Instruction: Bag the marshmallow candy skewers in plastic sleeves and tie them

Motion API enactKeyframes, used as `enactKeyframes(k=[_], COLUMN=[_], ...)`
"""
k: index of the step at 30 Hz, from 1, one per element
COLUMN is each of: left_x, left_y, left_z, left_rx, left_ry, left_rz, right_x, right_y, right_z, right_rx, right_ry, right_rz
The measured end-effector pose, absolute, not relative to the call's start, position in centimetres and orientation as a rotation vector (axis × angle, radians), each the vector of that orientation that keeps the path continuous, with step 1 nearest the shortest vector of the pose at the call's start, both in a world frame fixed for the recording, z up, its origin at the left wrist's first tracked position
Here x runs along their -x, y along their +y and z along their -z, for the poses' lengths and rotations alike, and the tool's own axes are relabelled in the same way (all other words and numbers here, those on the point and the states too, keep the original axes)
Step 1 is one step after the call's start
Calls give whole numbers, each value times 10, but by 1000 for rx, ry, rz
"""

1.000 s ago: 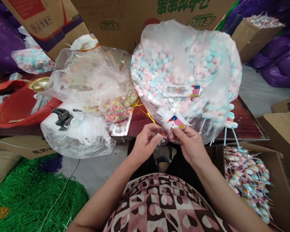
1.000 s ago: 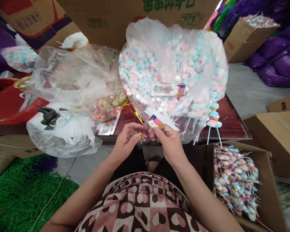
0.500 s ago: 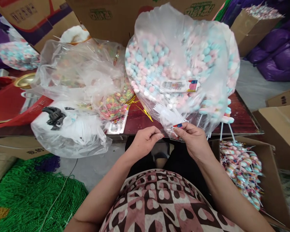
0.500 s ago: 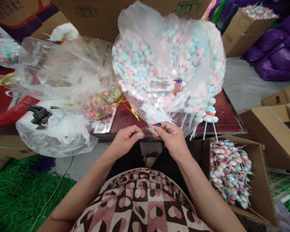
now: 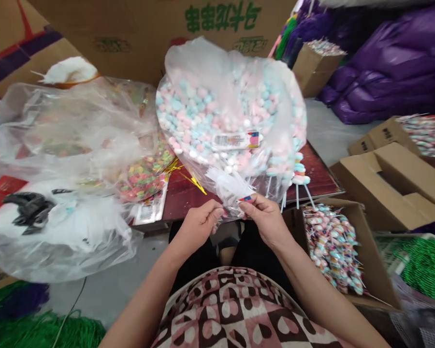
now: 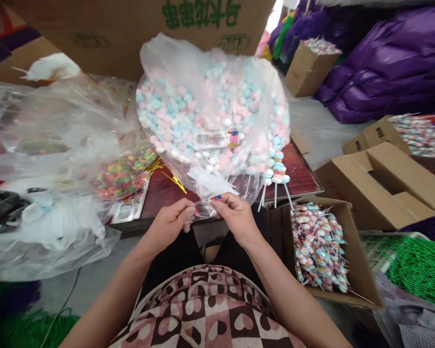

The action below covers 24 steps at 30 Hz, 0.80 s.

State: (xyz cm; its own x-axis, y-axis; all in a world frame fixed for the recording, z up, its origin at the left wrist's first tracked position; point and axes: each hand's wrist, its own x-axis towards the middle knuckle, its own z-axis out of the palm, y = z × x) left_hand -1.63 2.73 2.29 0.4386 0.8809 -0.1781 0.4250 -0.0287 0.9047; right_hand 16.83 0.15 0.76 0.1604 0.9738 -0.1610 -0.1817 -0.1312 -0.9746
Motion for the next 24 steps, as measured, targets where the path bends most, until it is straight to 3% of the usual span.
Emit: enactKeyframes(k=[9,18,20,24], left_x=[-10,-25,-25,-27], left_y=[27,32,34,37], left_z=[-8,-12,-10,-6], left_rx=[-1312,-1173,-1140,-1053], left_ry=[1106,986,1018,1012], left_rz=[-753,-724,-797,-891], right_x=[-181,-210,-228,-271], right_y=[-4,-9,-13,-16], right_z=[-5,-12,-16,-17], right_rx=[1370,1392,1496,1933], right_ry=[-867,-859,-953,-1063], right_rz=[-1147,-1050,-934,-405])
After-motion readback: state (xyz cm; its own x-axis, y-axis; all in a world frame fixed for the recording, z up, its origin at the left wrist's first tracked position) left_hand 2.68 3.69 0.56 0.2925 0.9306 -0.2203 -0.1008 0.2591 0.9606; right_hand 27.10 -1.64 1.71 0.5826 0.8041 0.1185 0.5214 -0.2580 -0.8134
